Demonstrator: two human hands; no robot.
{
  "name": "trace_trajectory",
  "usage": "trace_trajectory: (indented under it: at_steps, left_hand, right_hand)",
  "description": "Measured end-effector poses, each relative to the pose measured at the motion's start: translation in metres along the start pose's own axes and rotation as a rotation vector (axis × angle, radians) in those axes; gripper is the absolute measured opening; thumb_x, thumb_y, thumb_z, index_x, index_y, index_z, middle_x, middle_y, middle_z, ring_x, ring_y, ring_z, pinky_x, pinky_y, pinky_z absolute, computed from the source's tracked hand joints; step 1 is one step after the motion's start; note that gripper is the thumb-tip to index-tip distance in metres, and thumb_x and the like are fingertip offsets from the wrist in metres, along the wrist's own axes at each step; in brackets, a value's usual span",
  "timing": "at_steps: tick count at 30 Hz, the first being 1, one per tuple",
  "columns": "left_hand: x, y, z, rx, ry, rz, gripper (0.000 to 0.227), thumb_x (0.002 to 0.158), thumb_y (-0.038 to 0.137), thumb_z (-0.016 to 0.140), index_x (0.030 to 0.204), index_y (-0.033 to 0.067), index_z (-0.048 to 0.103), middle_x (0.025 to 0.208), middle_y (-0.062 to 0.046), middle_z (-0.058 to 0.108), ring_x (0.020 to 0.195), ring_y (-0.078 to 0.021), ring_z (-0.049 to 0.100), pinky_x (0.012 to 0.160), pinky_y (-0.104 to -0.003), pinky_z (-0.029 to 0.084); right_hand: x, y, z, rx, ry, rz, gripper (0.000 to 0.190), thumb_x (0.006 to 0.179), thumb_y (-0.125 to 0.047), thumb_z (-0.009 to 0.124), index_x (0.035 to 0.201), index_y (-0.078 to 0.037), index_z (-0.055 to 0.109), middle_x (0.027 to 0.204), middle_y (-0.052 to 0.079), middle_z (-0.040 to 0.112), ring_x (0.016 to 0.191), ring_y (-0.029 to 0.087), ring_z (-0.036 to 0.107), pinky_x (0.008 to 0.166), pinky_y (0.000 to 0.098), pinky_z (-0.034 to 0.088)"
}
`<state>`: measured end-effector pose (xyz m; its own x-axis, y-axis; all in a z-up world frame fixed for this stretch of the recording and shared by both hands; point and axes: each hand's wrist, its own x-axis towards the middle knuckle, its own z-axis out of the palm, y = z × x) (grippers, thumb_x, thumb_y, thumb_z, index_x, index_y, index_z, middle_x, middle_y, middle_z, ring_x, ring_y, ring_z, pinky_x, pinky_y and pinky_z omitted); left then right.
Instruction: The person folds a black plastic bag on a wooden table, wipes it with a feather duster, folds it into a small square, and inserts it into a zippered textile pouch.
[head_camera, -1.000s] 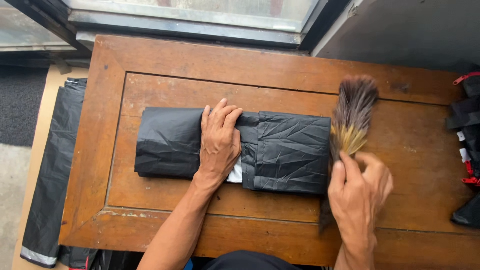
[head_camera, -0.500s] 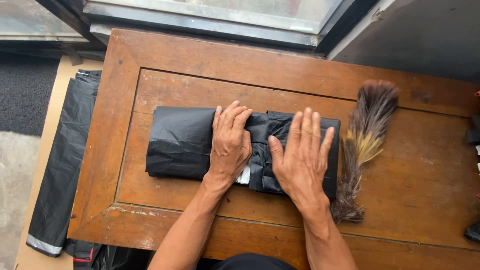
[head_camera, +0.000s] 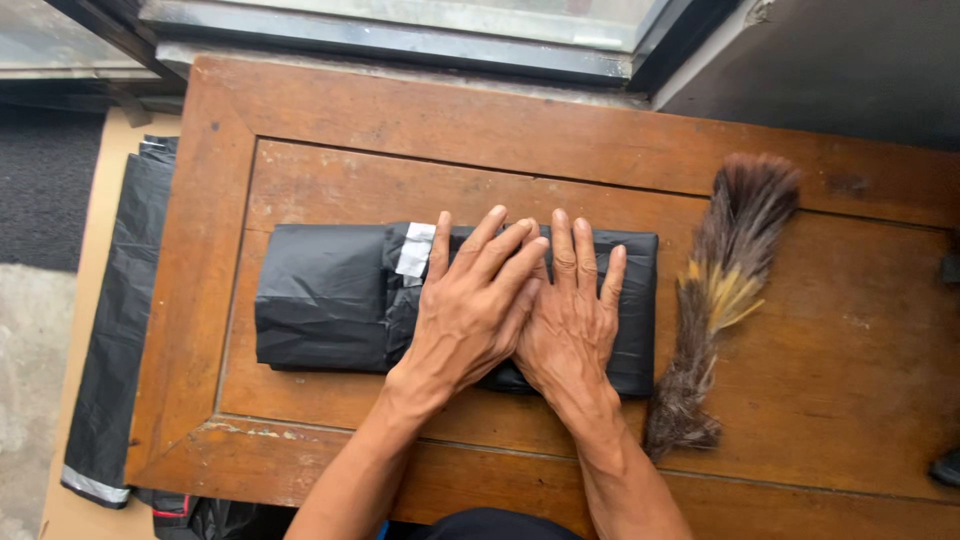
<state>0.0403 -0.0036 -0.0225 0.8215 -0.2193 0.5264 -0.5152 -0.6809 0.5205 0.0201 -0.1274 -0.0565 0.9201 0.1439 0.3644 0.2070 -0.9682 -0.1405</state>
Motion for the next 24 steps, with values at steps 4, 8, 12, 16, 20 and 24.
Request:
trace_trajectory:
  at_steps: [4, 8, 12, 16, 20, 24]
  left_hand:
    - [-0.001, -0.012, 0.014, 0.122, -0.048, -0.008, 0.028, 0.094, 0.023, 0.056, 0.120, 0.0157, 0.064, 0.123, -0.006, 0.062, 0.123, -0.0257, 0.054, 0.111, -0.048, 0.026]
    - [-0.006, -0.023, 0.017, 0.110, 0.002, 0.008, 0.026, 0.095, 0.015, 0.055, 0.119, 0.0093, 0.063, 0.119, -0.008, 0.064, 0.120, -0.0259, 0.057, 0.109, -0.042, 0.032]
    - [-0.006, -0.022, 0.014, 0.099, 0.039, -0.001, 0.027, 0.093, 0.011, 0.055, 0.119, 0.0085, 0.062, 0.118, -0.007, 0.064, 0.120, -0.0255, 0.057, 0.109, -0.042, 0.033]
    - [-0.006, -0.022, 0.006, 0.049, -0.003, 0.018, 0.028, 0.090, 0.001, 0.056, 0.118, 0.0028, 0.057, 0.120, -0.011, 0.061, 0.121, -0.0313, 0.055, 0.110, -0.048, 0.034]
    - [-0.004, -0.018, 0.005, 0.010, 0.044, -0.030, 0.025, 0.097, 0.020, 0.050, 0.113, 0.0045, 0.061, 0.117, -0.010, 0.064, 0.122, -0.0315, 0.054, 0.113, -0.055, 0.021]
    - [-0.008, -0.019, 0.005, -0.026, 0.049, -0.024, 0.039, 0.092, 0.036, 0.058, 0.115, 0.0040, 0.059, 0.117, -0.012, 0.062, 0.124, -0.0333, 0.053, 0.113, -0.057, 0.021]
  right_hand:
    - [0.004, 0.003, -0.009, 0.110, -0.084, -0.004, 0.056, 0.093, -0.033, 0.044, 0.144, -0.010, 0.043, 0.153, 0.016, 0.032, 0.142, 0.032, 0.027, 0.114, 0.0582, 0.007]
    - [0.009, 0.017, -0.031, 0.665, -0.191, 0.098, 0.052, 0.095, -0.028, 0.042, 0.142, -0.007, 0.043, 0.149, 0.020, 0.035, 0.141, 0.037, 0.025, 0.115, 0.0548, 0.003]
    - [-0.004, 0.046, -0.077, 0.642, 0.001, 0.142, 0.045, 0.094, -0.020, 0.048, 0.138, -0.007, 0.049, 0.143, 0.018, 0.041, 0.138, 0.036, 0.034, 0.116, 0.0518, 0.018]
    - [-0.052, 0.075, -0.085, 0.042, 0.041, 0.306, 0.059, 0.088, -0.019, 0.068, 0.139, 0.005, 0.050, 0.113, 0.026, 0.044, 0.106, 0.040, 0.048, 0.095, 0.0482, 0.042]
    - [-0.092, 0.087, -0.074, -0.042, -0.168, 0.584, 0.058, 0.088, -0.014, 0.055, 0.145, -0.006, 0.047, 0.101, 0.023, 0.048, 0.091, 0.045, 0.055, 0.075, 0.0583, 0.046]
    - [-0.103, 0.090, -0.075, 0.058, -0.119, 0.632, 0.058, 0.086, -0.014, 0.053, 0.143, -0.001, 0.052, 0.098, 0.021, 0.054, 0.063, 0.035, 0.053, 0.074, 0.0480, 0.045]
